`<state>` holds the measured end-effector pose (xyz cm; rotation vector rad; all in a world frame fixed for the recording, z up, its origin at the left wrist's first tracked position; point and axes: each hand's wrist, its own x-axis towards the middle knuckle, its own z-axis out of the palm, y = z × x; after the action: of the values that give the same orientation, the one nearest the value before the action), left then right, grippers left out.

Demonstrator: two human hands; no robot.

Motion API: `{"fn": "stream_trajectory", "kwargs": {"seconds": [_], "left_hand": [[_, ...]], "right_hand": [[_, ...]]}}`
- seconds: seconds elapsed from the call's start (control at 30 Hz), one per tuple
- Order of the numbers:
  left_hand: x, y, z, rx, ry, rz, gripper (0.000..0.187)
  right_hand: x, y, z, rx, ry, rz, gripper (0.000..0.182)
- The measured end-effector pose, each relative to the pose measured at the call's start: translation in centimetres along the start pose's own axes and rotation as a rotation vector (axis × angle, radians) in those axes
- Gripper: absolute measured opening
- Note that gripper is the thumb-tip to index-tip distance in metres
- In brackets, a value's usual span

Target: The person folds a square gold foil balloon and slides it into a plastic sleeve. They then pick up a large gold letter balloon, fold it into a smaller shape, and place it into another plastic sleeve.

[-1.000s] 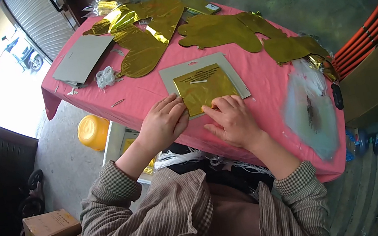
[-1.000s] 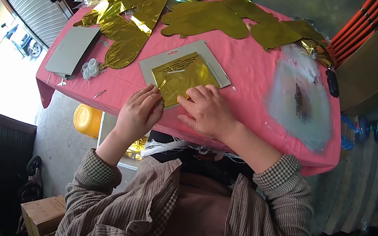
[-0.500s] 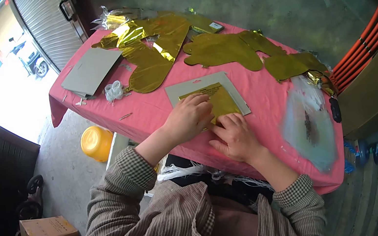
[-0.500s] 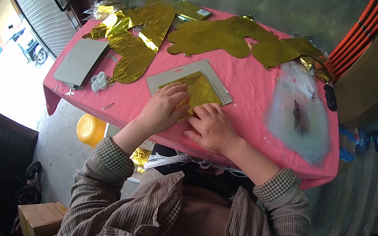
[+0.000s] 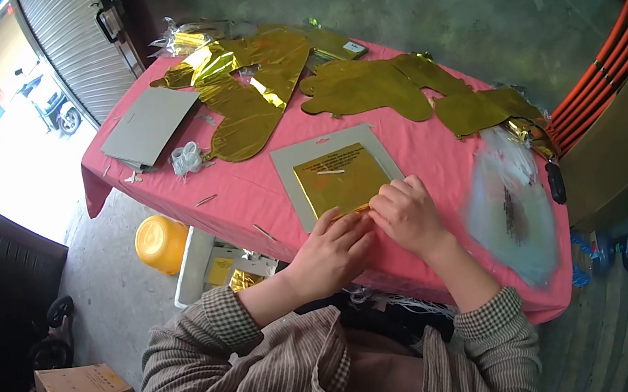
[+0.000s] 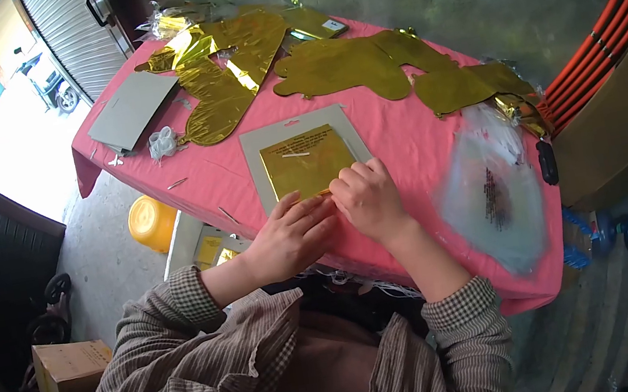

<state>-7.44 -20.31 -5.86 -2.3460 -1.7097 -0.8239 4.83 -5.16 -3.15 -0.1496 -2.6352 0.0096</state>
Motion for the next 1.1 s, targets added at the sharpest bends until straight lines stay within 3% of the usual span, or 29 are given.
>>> {"fn": "stream_trajectory", "kwargs": {"seconds": [0.17, 0.73, 0.9, 1.0, 1.1], "left_hand": [[-0.4, 0.0, 0.6, -0.022, 0.063, -0.038, 0.046], [-0.3, -0.3, -0.2, -0.071, 0.038, -0.006, 0.045], [0.2, 0.4, -1.4, -0.022, 0.001, -0.028, 0.037], [1.2, -0.2, -2.8, 0.015, -0.001, 0.097, 0.028], [2.9, -4.0, -2.8, -0.133, 0.005, -0.012, 0.022]], "right_hand": [[0.1, 0.1, 0.7, -0.090, -0.044, -0.043, 0.008], [0.2, 0.5, 1.1, 0.021, -0.029, 0.022, 0.013], [-1.9, 2.1, -0.9, 0.078, 0.010, 0.223, 0.014], [-3.2, 3.1, -2.1, 0.092, 0.026, 0.332, 0.012], [-3.5, 2.7, -2.7, 0.174, -0.008, 0.415, 0.012]]}}
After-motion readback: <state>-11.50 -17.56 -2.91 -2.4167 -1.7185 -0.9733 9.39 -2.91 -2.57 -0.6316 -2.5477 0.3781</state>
